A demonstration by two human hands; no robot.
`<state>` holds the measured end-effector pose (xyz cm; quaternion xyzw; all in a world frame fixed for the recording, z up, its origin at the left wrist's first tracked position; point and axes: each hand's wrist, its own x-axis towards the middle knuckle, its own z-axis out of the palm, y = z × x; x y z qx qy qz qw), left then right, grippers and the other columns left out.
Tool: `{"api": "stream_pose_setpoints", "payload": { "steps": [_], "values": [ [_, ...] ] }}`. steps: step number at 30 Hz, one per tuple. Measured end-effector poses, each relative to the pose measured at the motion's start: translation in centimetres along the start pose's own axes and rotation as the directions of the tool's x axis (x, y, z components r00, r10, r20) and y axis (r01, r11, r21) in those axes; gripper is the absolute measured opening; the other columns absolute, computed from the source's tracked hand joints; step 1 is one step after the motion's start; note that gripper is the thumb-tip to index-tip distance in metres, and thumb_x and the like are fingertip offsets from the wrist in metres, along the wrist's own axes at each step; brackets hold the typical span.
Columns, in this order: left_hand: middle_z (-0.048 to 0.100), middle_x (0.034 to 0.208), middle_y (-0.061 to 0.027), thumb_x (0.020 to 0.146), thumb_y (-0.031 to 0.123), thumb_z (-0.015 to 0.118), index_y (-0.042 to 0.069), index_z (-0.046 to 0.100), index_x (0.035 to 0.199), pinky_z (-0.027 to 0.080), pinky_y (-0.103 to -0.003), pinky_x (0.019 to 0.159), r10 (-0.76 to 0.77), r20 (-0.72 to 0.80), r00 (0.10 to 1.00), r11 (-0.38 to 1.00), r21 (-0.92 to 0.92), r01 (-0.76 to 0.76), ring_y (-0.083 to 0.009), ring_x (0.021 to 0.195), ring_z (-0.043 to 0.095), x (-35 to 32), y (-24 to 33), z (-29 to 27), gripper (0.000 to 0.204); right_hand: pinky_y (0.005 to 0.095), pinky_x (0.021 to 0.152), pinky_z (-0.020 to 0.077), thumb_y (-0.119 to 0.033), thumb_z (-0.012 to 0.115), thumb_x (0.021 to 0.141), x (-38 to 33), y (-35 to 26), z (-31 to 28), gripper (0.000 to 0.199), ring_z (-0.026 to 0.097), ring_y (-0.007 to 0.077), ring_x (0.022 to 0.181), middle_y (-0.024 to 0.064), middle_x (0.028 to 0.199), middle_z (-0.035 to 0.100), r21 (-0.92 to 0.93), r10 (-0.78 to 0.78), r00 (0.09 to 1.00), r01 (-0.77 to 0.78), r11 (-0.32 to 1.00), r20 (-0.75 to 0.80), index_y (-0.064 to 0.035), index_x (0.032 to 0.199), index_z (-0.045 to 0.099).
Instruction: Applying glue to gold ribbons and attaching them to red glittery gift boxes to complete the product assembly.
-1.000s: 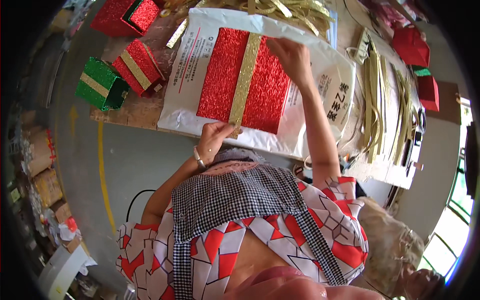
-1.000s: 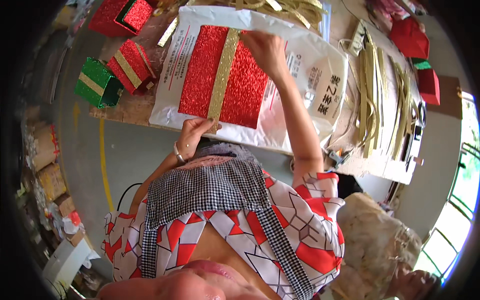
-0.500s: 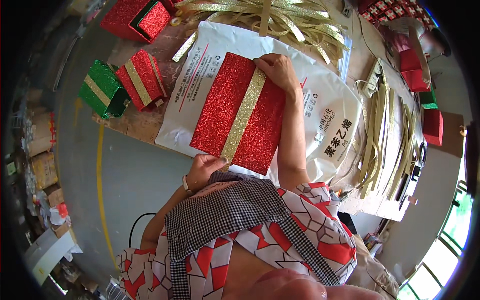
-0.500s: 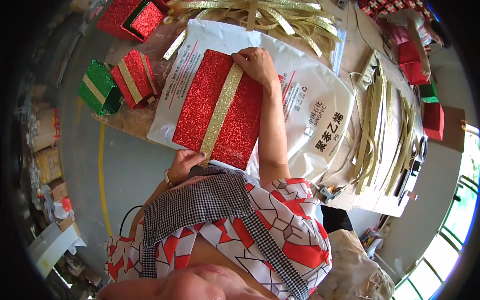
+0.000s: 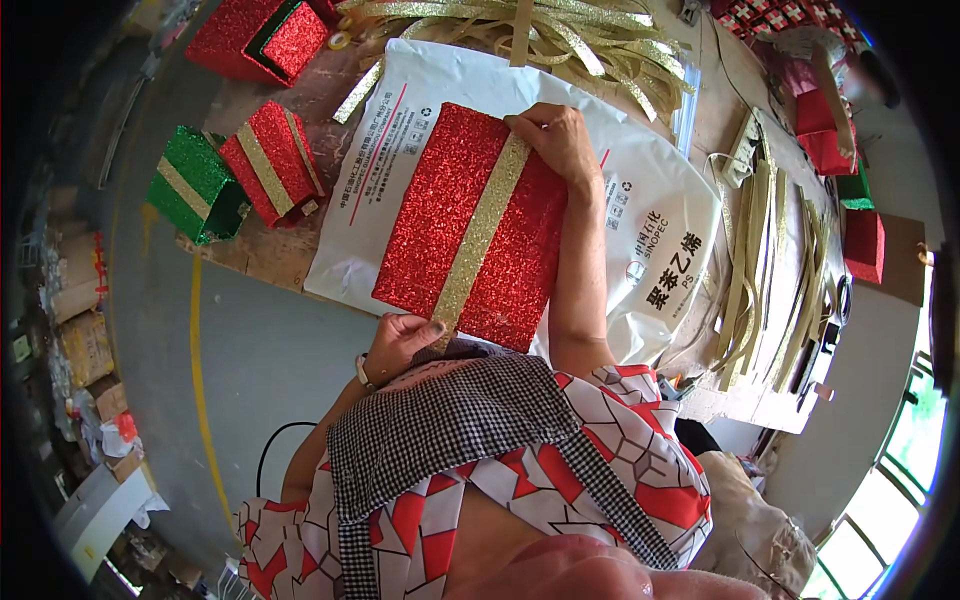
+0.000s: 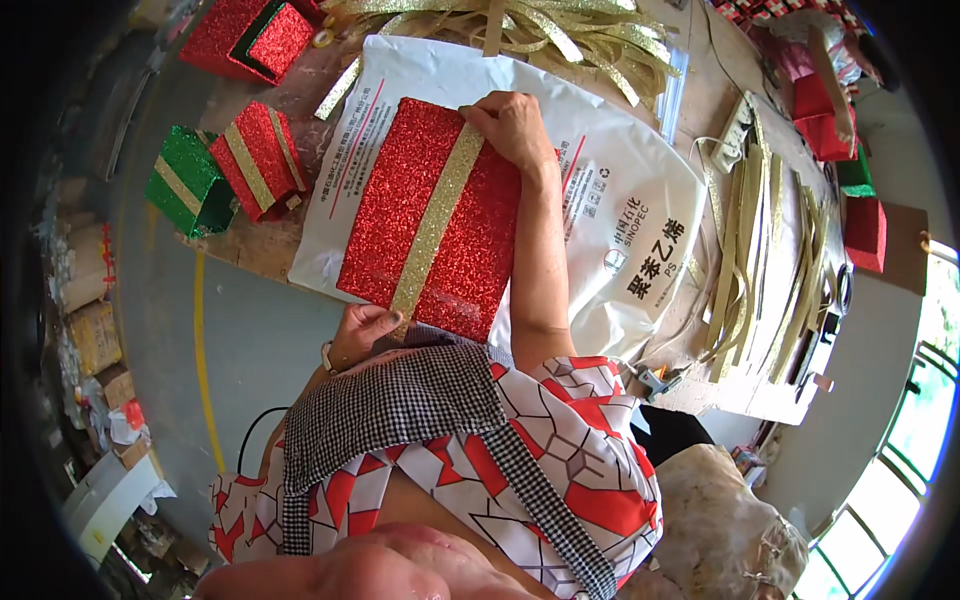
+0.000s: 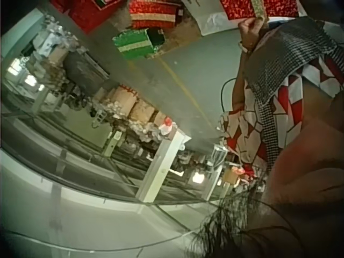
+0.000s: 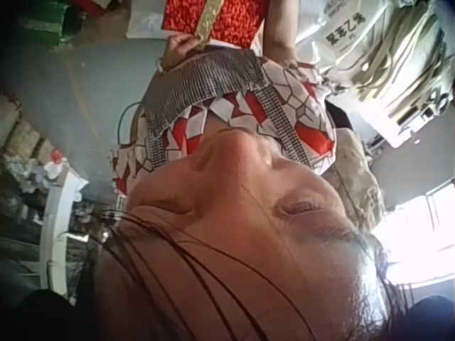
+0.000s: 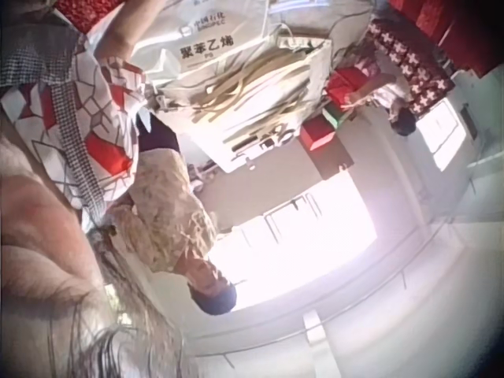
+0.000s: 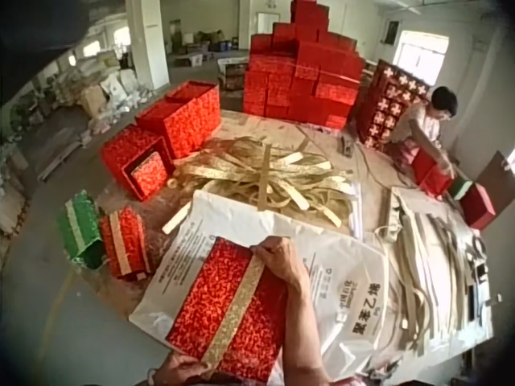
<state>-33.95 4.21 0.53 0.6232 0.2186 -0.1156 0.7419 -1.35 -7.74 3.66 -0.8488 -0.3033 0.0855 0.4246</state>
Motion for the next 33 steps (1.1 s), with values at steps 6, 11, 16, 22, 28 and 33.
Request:
{"api": "stream_pose_setpoints", "payload": {
  "steps": [6, 11, 16, 22, 28, 33],
  "values": [
    [0.032, 0.048, 0.004, 0.086, 0.021, 0.062, -0.002, 0.051, 0.058, 0.022, -0.025, 0.042, 0.123, 0.02, 0.992, 0.973, 0.193, -0.124, -0.0036, 0.048, 0.027, -0.3, 2.7, -0.3, 0.038, 0.0316, 0.062, 0.0518, -0.02, 0.068, 0.077, 0.1, 0.5, 0.2, 0.018, 0.065, 0.0215, 0.065, 0.0121, 0.078, 0.068, 0.014, -0.047, 0.999, 0.047, 0.999, -0.002, -0.0036, 0.085, 0.07],
    [0.033, 0.048, 0.0043, 0.085, 0.02, 0.062, -0.002, 0.054, 0.06, 0.022, -0.024, 0.042, 0.145, 0.035, 0.989, 0.972, 0.183, -0.149, -0.0031, 0.048, 0.028, 0.0, 2.6, -0.2, 0.035, 0.0318, 0.062, 0.0514, -0.028, 0.066, 0.08, 0.3, 1.1, 0.2, 0.024, 0.064, 0.0185, 0.062, 0.0112, 0.077, 0.068, 0.139, 0.086, 0.988, -0.068, 0.988, -0.13, -0.0051, 0.087, 0.071],
    [0.035, 0.048, 0.004, 0.085, 0.019, 0.061, -0.002, 0.058, 0.063, 0.023, -0.024, 0.041, 0.156, 0.028, 0.987, 0.966, 0.205, -0.158, -0.0027, 0.048, 0.03, -0.4, 2.8, -0.2, 0.031, 0.0319, 0.062, 0.0516, -0.027, 0.069, 0.077, 0.1, 0.5, 0.1, 0.022, 0.064, 0.0189, 0.063, 0.0124, 0.075, 0.068, 0.097, 0.02, 1.0, -0.021, 0.995, 0.003, -0.0056, 0.083, 0.072],
    [0.037, 0.045, 0.0008, 0.085, 0.017, 0.06, -0.001, 0.051, 0.056, 0.024, -0.027, 0.04, 0.26, 0.044, 0.965, 0.941, 0.213, -0.263, -0.0041, 0.045, 0.03, -0.3, 3.3, 0.1, 0.035, 0.0308, 0.062, 0.0514, -0.018, 0.073, 0.072, 0.1, -0.1, 0.2, 0.017, 0.064, 0.0189, 0.063, 0.0115, 0.074, 0.068, 0.072, 0.016, 1.0, -0.017, 0.997, 0.01, -0.0052, 0.083, 0.072],
    [0.033, 0.046, 0.001, 0.084, 0.019, 0.061, 0.0, 0.046, 0.054, 0.021, -0.028, 0.04, 0.325, 0.056, 0.944, 0.912, 0.243, -0.329, -0.0051, 0.046, 0.028, 0.3, 2.2, -0.4, 0.038, 0.0309, 0.062, 0.0505, -0.022, 0.071, 0.074, 0.2, 0.0, -0.2, 0.019, 0.064, 0.0188, 0.063, 0.0112, 0.073, 0.067, 0.017, -0.018, 1.0, 0.017, 1.0, 0.019, -0.0061, 0.084, 0.072],
    [0.033, 0.047, 0.0015, 0.084, 0.019, 0.061, 0.0, 0.046, 0.056, 0.022, -0.027, 0.042, 0.325, 0.022, 0.946, 0.923, 0.211, -0.322, -0.0049, 0.047, 0.028, 0.2, 2.1, -0.2, 0.037, 0.0316, 0.062, 0.0503, -0.03, 0.069, 0.077, 0.1, 1.3, -1.5, 0.025, 0.063, 0.0189, 0.061, 0.0096, 0.073, 0.068, -0.113, -0.042, 0.998, 0.048, 0.992, 0.05, -0.007, 0.086, 0.071]
  ]
}}
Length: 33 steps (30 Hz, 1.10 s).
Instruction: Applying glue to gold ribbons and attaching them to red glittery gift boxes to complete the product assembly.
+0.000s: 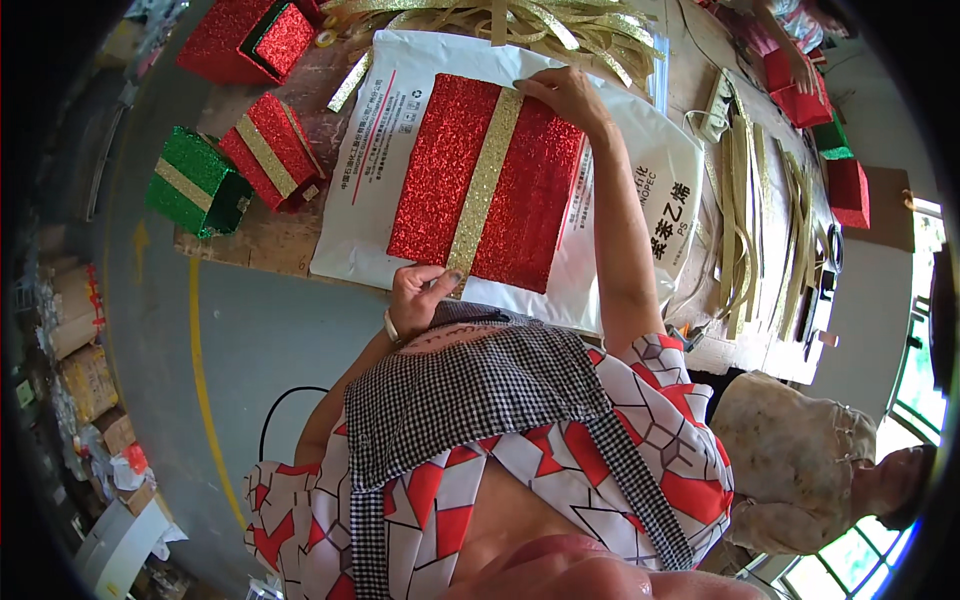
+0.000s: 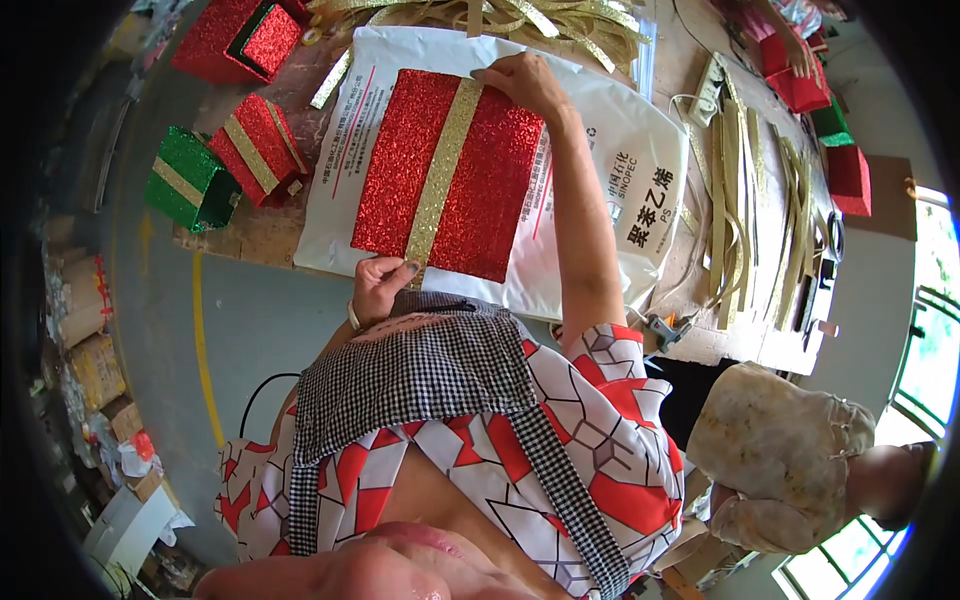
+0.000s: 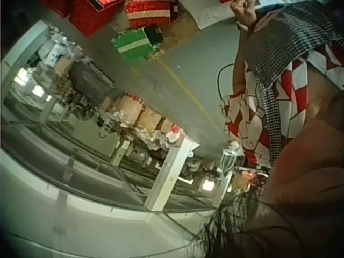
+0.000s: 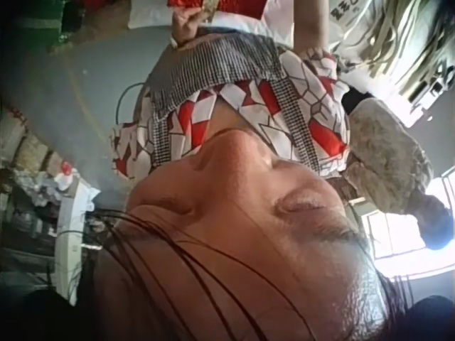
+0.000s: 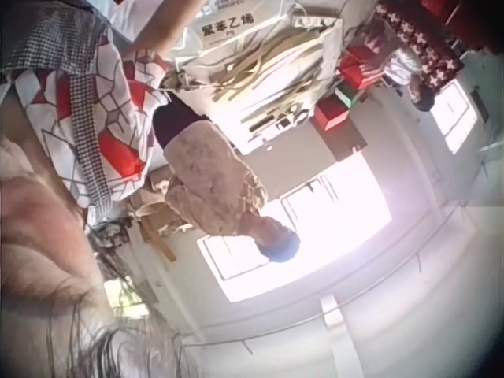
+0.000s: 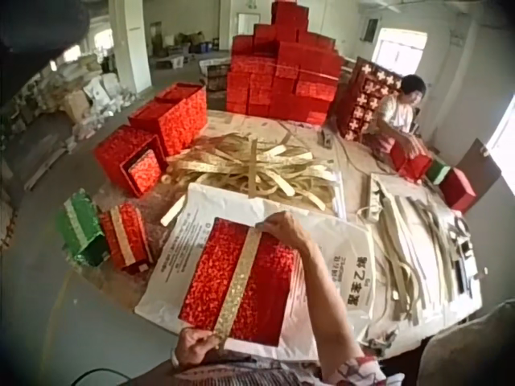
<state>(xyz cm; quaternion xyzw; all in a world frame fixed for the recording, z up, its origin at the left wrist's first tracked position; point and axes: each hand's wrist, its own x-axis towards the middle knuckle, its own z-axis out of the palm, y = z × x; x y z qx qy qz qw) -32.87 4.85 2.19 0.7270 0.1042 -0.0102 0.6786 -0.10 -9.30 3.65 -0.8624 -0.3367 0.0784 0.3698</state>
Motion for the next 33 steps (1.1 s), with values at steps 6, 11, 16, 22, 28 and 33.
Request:
{"api": "stream_pose_setpoints", "payload": {
  "steps": [6, 11, 16, 22, 28, 33],
  "values": [
    [0.038, 0.05, 0.0014, 0.083, 0.013, 0.061, -0.002, 0.052, 0.061, 0.027, -0.026, 0.044, 0.035, 0.005, 0.999, 0.999, -0.025, -0.035, -0.0044, 0.05, 0.032, -0.1, 0.1, 0.1, 0.028, 0.0292, 0.06, 0.051, -0.024, 0.07, 0.074, 0.0, -0.7, -0.2, 0.017, 0.062, 0.0141, 0.06, 0.0064, 0.072, 0.068, 0.034, 0.003, 0.998, -0.005, 0.999, 0.063, -0.0086, 0.082, 0.072],
    [0.048, 0.052, -0.001, 0.083, 0.012, 0.061, -0.006, 0.059, 0.068, 0.032, -0.025, 0.046, 0.02, -0.031, 0.999, 0.998, -0.06, -0.022, -0.0038, 0.052, 0.039, -0.4, -0.4, 1.0, 0.023, 0.0298, 0.06, 0.0507, -0.026, 0.07, 0.075, 0.9, 0.3, 0.1, 0.019, 0.063, 0.0144, 0.062, 0.0053, 0.073, 0.068, 0.012, -0.006, 0.995, 0.005, 1.0, 0.101, -0.0095, 0.084, 0.072],
    [0.04, 0.052, 0.0028, 0.084, 0.011, 0.061, -0.006, 0.054, 0.064, 0.026, -0.026, 0.044, -0.055, -0.055, 0.997, 0.993, -0.11, 0.048, -0.003, 0.052, 0.034, -0.9, -1.1, 1.2, 0.027, 0.0309, 0.07, 0.0496, -0.033, 0.057, 0.087, -3.6, 0.0, -0.5, 0.03, 0.064, 0.0172, 0.077, 0.0094, 0.094, 0.067, -0.048, -0.092, 0.973, 0.084, 0.995, -0.214, -0.0095, 0.103, 0.066],
    [0.047, 0.057, 0.006, 0.083, 0.019, 0.063, -0.003, 0.064, 0.07, 0.03, -0.023, 0.048, -0.169, -0.02, 0.985, 0.967, -0.198, 0.162, -0.0025, 0.055, 0.037, -0.7, -0.7, 1.8, 0.025, 0.0297, 0.052, 0.0505, -0.026, 0.061, 0.085, -23.0, -8.6, 4.9, 0.025, 0.062, 0.0142, 0.054, 0.0115, 0.063, 0.065, 0.21, 0.229, 0.973, -0.226, 0.951, 0.01, -0.0038, 0.08, 0.07],
    [0.059, 0.067, 0.0045, 0.086, 0.016, 0.058, -0.002, 0.068, 0.089, 0.037, -0.021, 0.055, -0.098, 0.08, 0.992, 0.945, -0.306, 0.118, -0.002, 0.063, 0.045, -0.9, -2.1, 1.7, 0.021, 0.0301, 0.048, 0.0459, -0.038, 0.058, 0.086, -24.0, -16.5, 9.2, 0.043, 0.059, 0.0137, 0.05, 0.0112, 0.055, 0.06, 0.328, 0.541, 0.841, -0.508, 0.796, -0.009, 0.0034, 0.075, 0.066],
    [0.064, 0.073, 0.0013, 0.088, 0.015, 0.056, -0.002, 0.068, 0.089, 0.041, -0.021, 0.06, -0.122, 0.099, 0.988, 0.913, -0.379, 0.151, -0.0039, 0.066, 0.051, -0.9, -1.5, 2.2, 0.02, 0.0234, 0.049, 0.0454, -0.033, 0.063, 0.085, -24.6, -14.8, 10.0, 0.037, 0.058, 0.0081, 0.054, 0.0045, 0.061, 0.063, 0.624, 0.533, 0.84, -0.472, 0.623, 0.103, 0.0023, 0.076, 0.067]
  ]
}}
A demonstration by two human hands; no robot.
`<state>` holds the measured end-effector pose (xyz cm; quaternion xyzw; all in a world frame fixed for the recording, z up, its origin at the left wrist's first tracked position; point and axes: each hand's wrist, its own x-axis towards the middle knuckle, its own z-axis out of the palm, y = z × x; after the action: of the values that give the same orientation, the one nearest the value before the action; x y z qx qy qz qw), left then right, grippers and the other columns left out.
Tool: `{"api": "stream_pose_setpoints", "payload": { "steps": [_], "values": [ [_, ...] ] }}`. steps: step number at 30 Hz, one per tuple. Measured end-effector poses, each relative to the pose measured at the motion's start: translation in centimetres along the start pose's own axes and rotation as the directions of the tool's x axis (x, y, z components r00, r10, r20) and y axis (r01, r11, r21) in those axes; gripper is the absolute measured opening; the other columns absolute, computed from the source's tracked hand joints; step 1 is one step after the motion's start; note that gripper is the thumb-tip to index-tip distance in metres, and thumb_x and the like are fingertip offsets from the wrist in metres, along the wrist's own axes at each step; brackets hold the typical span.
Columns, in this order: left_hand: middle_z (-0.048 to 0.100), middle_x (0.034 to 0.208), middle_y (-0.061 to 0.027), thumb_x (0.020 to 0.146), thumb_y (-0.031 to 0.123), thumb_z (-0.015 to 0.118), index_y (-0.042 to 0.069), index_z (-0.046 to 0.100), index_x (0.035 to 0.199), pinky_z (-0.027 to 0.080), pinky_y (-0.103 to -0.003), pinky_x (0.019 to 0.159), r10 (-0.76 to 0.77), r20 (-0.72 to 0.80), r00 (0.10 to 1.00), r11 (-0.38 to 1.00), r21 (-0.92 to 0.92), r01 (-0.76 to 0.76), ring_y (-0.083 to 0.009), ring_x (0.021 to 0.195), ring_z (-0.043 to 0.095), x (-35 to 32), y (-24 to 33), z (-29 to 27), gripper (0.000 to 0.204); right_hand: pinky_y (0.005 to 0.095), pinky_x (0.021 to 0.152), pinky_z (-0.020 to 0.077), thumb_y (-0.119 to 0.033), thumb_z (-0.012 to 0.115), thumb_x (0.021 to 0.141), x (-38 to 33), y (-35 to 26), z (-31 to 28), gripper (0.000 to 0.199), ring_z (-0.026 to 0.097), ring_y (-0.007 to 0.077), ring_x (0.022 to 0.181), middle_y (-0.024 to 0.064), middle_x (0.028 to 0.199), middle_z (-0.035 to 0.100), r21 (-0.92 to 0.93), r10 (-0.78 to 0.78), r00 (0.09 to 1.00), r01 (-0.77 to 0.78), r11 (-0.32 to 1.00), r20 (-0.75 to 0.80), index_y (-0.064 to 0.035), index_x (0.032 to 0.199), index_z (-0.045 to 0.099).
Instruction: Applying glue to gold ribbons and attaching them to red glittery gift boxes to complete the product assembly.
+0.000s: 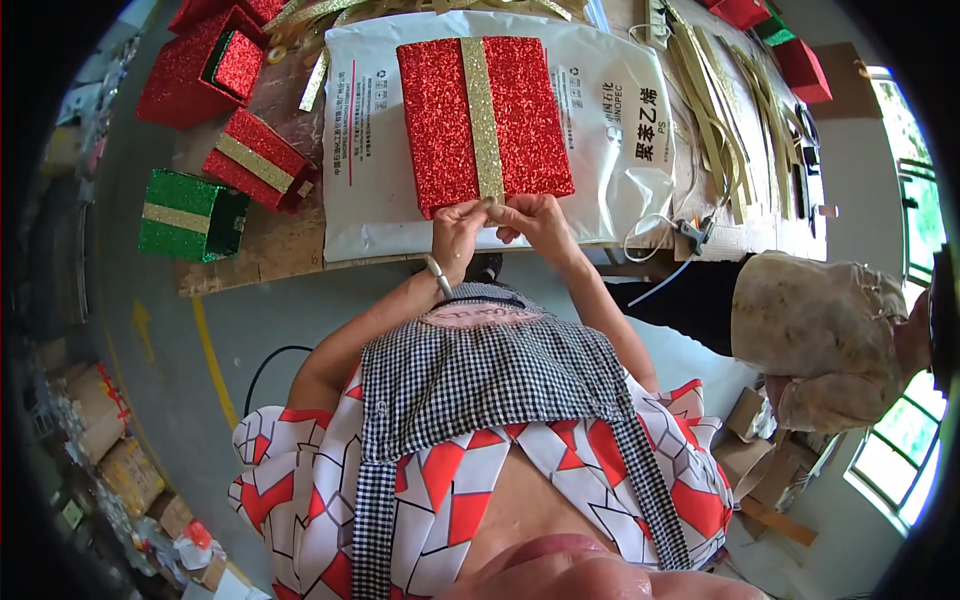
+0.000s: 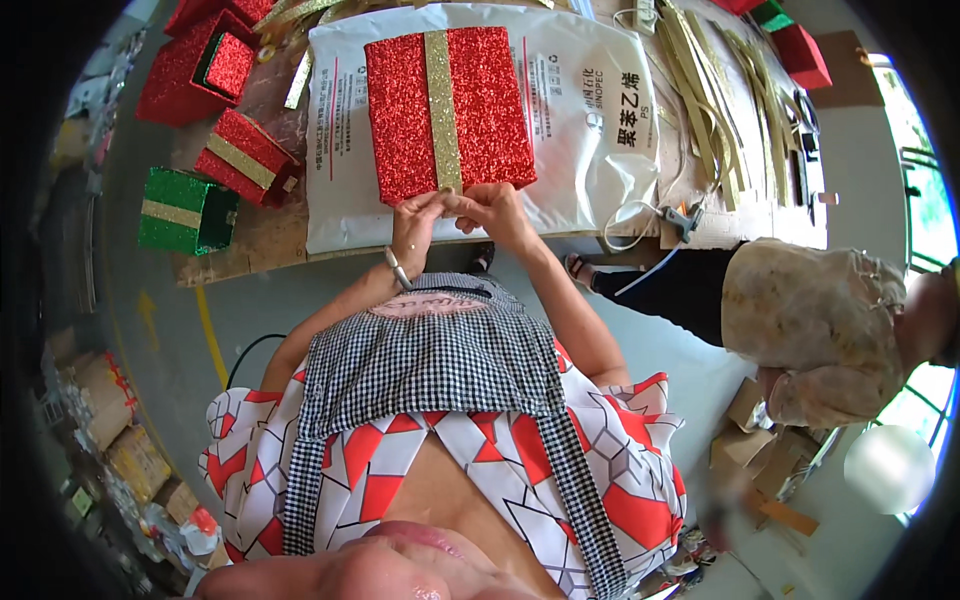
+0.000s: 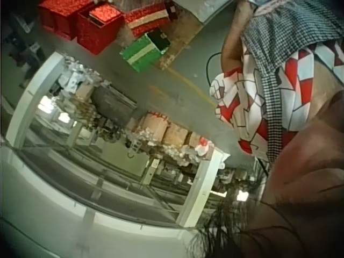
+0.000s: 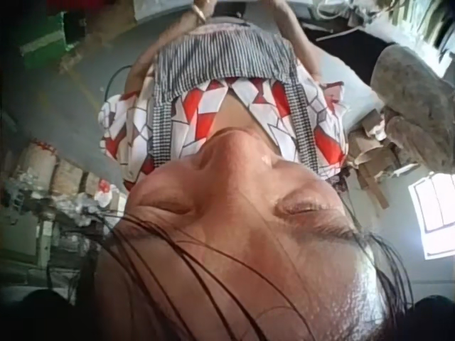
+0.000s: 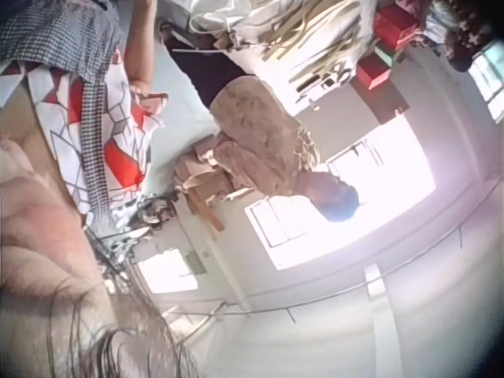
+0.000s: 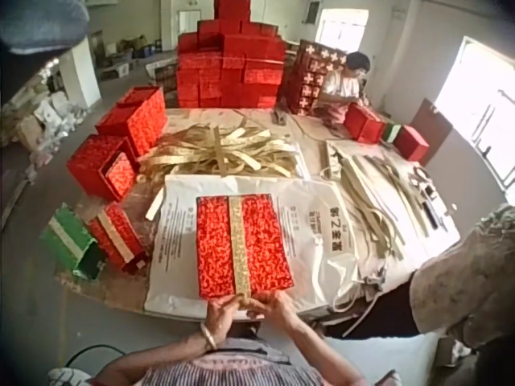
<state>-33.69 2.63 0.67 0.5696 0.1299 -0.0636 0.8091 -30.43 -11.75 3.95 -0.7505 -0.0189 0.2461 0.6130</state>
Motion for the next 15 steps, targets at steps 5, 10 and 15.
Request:
{"api": "stream_pose_setpoints", "payload": {
  "steps": [5, 10, 15],
  "values": [
    [0.065, 0.067, -0.0054, 0.086, 0.028, 0.06, 0.0, 0.067, 0.082, 0.046, -0.026, 0.054, -0.198, 0.073, 0.978, 0.938, 0.302, 0.168, -0.0107, 0.059, 0.058, -0.5, 0.4, -1.9, 0.029, 0.0228, 0.058, 0.0461, -0.029, 0.064, 0.084, 0.5, 0.6, -1.2, 0.031, 0.057, 0.0066, 0.061, 0.0034, 0.065, 0.064, -0.011, -0.136, 0.983, 0.138, 0.99, 0.125, 0.0013, 0.078, 0.068],
    [0.057, 0.091, -0.0035, 0.069, 0.008, 0.065, 0.009, 0.064, 0.098, 0.046, -0.03, 0.072, 0.594, 0.637, 0.492, -0.096, 0.663, -0.742, -0.0194, 0.082, 0.055, -1.0, 6.1, -1.6, 0.028, 0.023, 0.058, 0.0434, -0.029, 0.064, 0.084, 0.2, 0.4, -1.2, 0.03, 0.056, 0.006, 0.061, 0.0026, 0.066, 0.065, 0.054, -0.128, 0.981, 0.121, 0.991, 0.149, -0.0002, 0.077, 0.068],
    [0.054, 0.093, -0.0043, 0.065, -0.001, 0.063, 0.008, 0.063, 0.103, 0.045, -0.035, 0.08, 0.595, 0.598, 0.538, 0.102, 0.607, -0.788, -0.0221, 0.087, 0.053, 1.5, 4.2, -2.7, 0.039, 0.0235, 0.061, 0.0417, -0.026, 0.064, 0.085, 0.5, 0.6, -2.0, 0.026, 0.054, 0.0053, 0.064, 0.0021, 0.066, 0.065, 0.097, -0.069, 0.974, 0.049, 0.994, 0.214, -0.0026, 0.076, 0.069]
  ]
}}
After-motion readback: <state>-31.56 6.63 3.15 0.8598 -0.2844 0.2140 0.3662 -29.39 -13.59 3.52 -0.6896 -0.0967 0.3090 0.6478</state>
